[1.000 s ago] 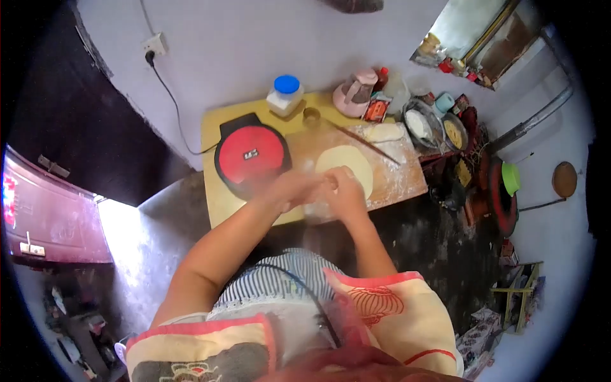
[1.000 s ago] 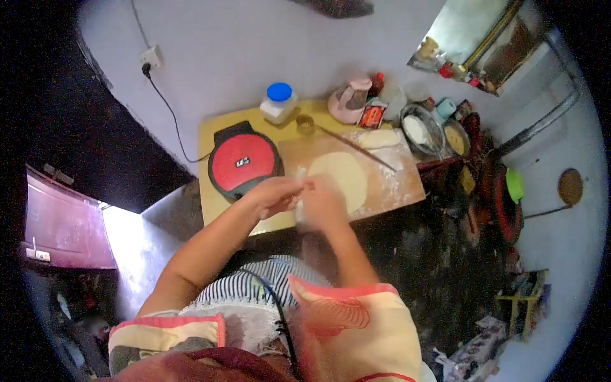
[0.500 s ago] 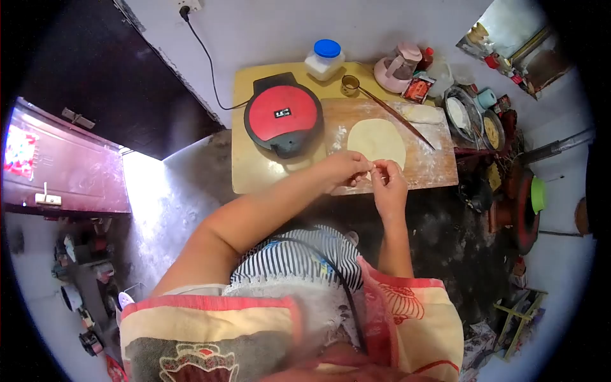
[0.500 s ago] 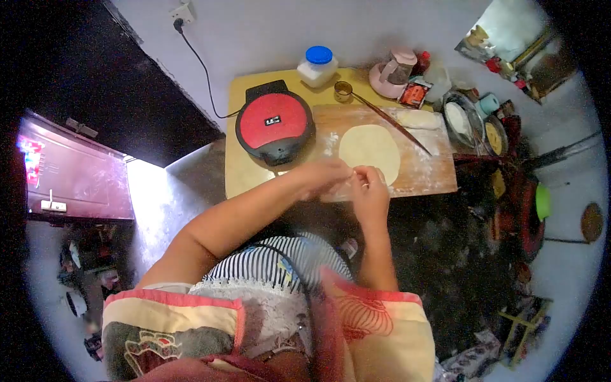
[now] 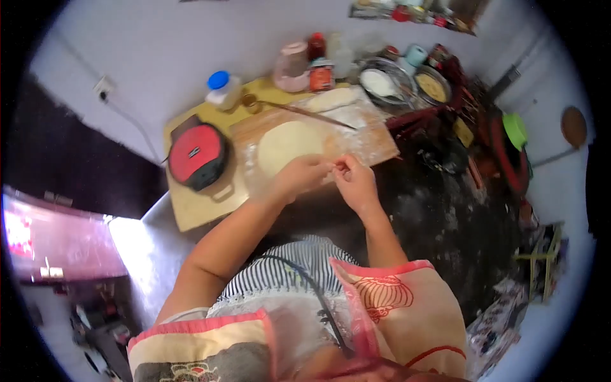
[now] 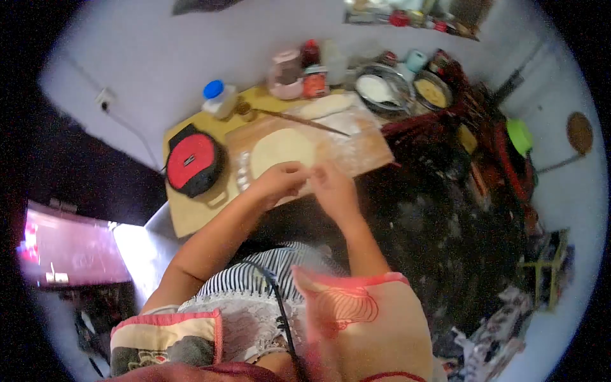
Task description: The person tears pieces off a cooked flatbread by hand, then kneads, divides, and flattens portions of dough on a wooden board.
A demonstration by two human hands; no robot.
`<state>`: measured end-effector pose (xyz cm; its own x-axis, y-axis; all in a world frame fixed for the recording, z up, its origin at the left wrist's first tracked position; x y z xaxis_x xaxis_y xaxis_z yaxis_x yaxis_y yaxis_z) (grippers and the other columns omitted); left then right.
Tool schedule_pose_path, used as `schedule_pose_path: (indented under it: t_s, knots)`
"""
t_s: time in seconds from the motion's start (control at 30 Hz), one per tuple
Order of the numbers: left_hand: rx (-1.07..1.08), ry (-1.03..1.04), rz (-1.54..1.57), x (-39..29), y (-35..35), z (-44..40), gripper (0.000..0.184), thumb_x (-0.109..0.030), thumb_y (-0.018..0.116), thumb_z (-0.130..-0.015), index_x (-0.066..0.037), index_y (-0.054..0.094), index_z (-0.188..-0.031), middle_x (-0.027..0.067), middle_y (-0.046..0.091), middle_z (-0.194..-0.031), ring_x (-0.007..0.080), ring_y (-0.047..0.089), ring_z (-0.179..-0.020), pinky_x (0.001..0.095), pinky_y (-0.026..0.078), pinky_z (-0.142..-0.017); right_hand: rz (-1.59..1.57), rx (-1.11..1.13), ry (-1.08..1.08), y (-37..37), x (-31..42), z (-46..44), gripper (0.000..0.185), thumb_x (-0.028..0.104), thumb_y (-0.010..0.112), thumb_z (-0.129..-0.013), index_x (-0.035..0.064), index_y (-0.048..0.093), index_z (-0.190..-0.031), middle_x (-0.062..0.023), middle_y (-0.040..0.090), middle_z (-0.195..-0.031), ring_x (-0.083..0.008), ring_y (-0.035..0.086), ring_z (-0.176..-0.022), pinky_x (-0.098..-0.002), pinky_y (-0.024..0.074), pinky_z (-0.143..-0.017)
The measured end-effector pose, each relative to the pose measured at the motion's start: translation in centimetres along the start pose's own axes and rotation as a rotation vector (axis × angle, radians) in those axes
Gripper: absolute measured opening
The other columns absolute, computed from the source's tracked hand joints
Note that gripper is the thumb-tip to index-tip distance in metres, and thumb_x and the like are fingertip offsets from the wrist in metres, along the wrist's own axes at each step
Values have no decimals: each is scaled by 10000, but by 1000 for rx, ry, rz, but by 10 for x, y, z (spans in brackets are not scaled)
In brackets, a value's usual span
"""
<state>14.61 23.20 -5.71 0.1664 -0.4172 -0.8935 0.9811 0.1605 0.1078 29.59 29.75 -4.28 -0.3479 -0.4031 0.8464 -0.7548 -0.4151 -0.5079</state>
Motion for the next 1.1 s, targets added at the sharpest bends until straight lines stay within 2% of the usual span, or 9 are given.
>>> schedule_pose_path:
  t_s: [0.13,0.33,0.5,0.67,0.7,0.9,1.1]
  knots:
    - [74,26,83,-3,71,-39,177,-245,666,-960,-68,684,-965,-24,572,-777,79,501,-659,219,404,-585,33,-63,33,-68,-29,10,226,220,667,-909,55,659,-1063,-154,690,-979,-292,693,-840,-383,549,-745]
    - [258,19,-128,-6,165,-101,198,-259,659,-972,-68,670,-1021,-28,573,-768,82,500,-663,224,397,-586,78,-259,70,-161,-64,39,174,191,663,-910,62,656,-1025,-141,678,-1017,-290,685,-892,-383,547,-757]
    - [400,-33,-328,-35,235,-114,205,-268,650,-982,-64,661,-991,-27,563,-750,86,500,-658,230,399,-581,106,-411,154,-216,-95,65,163,180,679,-894,61,650,-1000,-133,685,-987,-291,690,-868,-379,550,-751]
    - [591,1,-251,-36,295,-148,186,-249,634,-995,-66,658,-972,-23,566,-755,83,501,-656,232,405,-576,148,-557,237,-255,-115,82,171,185,691,-880,73,651,-1003,-124,690,-949,-290,694,-844,-382,550,-739]
    - [634,-22,-233,-34,304,-157,179,-243,634,-995,-67,658,-974,-24,565,-755,83,500,-655,234,406,-578,163,-580,241,-262,-115,83,147,78,679,-870,30,639,-1003,-85,667,-924,-157,643,-775,-290,522,-713]
    - [856,-102,-120,-47,361,-193,136,-193,633,-991,-60,653,-967,-25,570,-751,78,499,-646,228,409,-580,281,-639,311,-307,-144,81,173,88,671,-882,26,635,-1039,-108,669,-940,-190,664,-802,-308,530,-739]
    - [865,-89,-161,-73,394,-255,153,-213,645,-982,-68,653,-934,-34,558,-739,82,493,-648,231,399,-579,310,-677,370,-350,-161,36,169,97,672,-903,23,635,-1050,-123,681,-977,-218,700,-902,-321,539,-772]
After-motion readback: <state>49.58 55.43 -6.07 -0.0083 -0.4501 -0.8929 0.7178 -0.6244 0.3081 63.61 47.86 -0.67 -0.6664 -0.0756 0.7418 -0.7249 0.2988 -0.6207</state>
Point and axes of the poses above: each hand's wrist, its own z-axis away from the middle knuckle, its own y-axis out of the palm, x = y × z, the point moved 4 cm from there along -z, towards the middle knuckle
